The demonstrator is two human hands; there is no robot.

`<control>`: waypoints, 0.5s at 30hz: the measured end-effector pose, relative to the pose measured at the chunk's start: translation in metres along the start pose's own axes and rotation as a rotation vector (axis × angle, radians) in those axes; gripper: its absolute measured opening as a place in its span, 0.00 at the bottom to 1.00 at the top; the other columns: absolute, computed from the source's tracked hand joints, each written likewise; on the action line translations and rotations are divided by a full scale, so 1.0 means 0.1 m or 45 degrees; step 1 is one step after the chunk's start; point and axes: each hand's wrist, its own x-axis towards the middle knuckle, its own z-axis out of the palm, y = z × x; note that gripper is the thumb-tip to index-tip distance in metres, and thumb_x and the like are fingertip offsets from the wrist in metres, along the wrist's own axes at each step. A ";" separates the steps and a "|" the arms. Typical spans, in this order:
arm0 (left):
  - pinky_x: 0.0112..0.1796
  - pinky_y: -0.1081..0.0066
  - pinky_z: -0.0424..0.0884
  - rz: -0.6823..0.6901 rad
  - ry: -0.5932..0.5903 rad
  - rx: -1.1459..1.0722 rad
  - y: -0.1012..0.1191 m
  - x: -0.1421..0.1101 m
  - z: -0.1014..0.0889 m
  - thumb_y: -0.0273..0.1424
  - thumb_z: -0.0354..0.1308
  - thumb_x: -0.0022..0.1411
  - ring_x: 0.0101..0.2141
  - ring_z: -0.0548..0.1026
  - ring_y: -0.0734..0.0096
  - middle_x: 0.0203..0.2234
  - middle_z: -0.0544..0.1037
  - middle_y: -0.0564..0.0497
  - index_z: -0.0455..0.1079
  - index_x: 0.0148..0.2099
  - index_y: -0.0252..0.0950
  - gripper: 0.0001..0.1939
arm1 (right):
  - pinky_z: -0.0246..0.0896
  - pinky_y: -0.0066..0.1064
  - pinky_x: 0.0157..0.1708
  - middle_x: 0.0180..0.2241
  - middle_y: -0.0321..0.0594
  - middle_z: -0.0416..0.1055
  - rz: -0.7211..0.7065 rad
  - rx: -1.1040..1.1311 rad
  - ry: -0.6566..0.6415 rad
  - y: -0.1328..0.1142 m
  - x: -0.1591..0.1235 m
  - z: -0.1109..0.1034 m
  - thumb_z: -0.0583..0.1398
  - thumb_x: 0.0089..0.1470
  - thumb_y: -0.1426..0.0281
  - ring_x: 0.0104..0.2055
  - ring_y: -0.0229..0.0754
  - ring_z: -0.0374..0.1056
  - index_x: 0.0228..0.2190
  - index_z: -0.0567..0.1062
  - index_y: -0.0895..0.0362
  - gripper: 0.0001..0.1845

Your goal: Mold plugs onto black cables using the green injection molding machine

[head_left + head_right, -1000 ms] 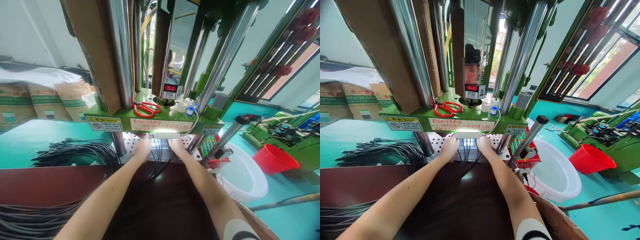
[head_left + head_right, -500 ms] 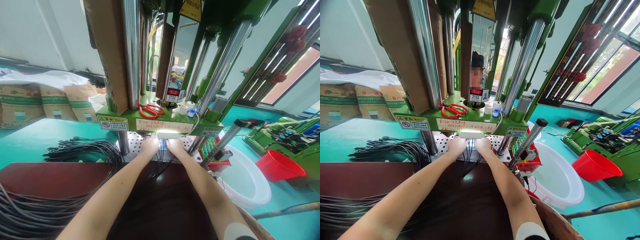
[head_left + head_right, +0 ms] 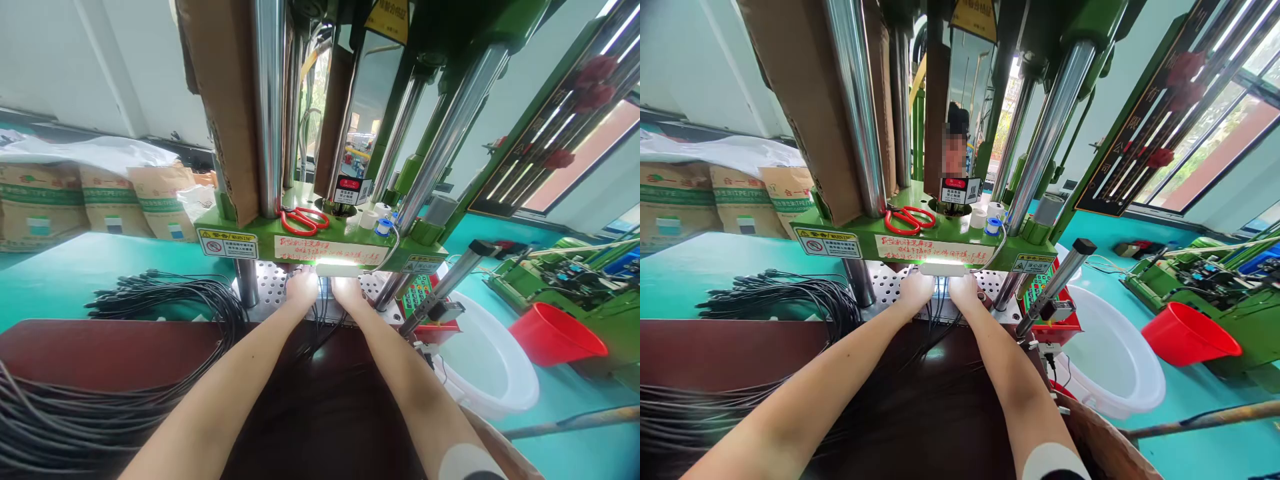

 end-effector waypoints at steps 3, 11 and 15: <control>0.36 0.60 0.69 0.076 0.023 -0.018 0.10 -0.09 -0.02 0.24 0.42 0.59 0.45 0.69 0.51 0.43 0.72 0.35 0.69 0.45 0.30 0.17 | 0.60 0.35 0.41 0.41 0.48 0.73 -0.001 0.021 0.007 -0.07 -0.02 -0.04 0.47 0.58 0.69 0.44 0.47 0.67 0.38 0.74 0.58 0.17; 0.37 0.62 0.67 0.137 -0.023 -0.041 0.15 -0.08 0.03 0.21 0.45 0.57 0.41 0.70 0.52 0.31 0.75 0.35 0.72 0.37 0.27 0.14 | 0.61 0.33 0.35 0.39 0.49 0.74 0.022 0.058 -0.036 -0.15 0.01 0.03 0.47 0.57 0.71 0.39 0.46 0.70 0.37 0.74 0.58 0.16; 0.40 0.63 0.66 0.137 -0.003 -0.065 0.15 -0.03 0.05 0.22 0.44 0.58 0.40 0.71 0.54 0.30 0.75 0.37 0.72 0.37 0.29 0.14 | 0.60 0.32 0.37 0.40 0.49 0.73 -0.016 0.067 -0.033 -0.12 0.04 0.05 0.47 0.57 0.73 0.40 0.45 0.69 0.39 0.73 0.59 0.16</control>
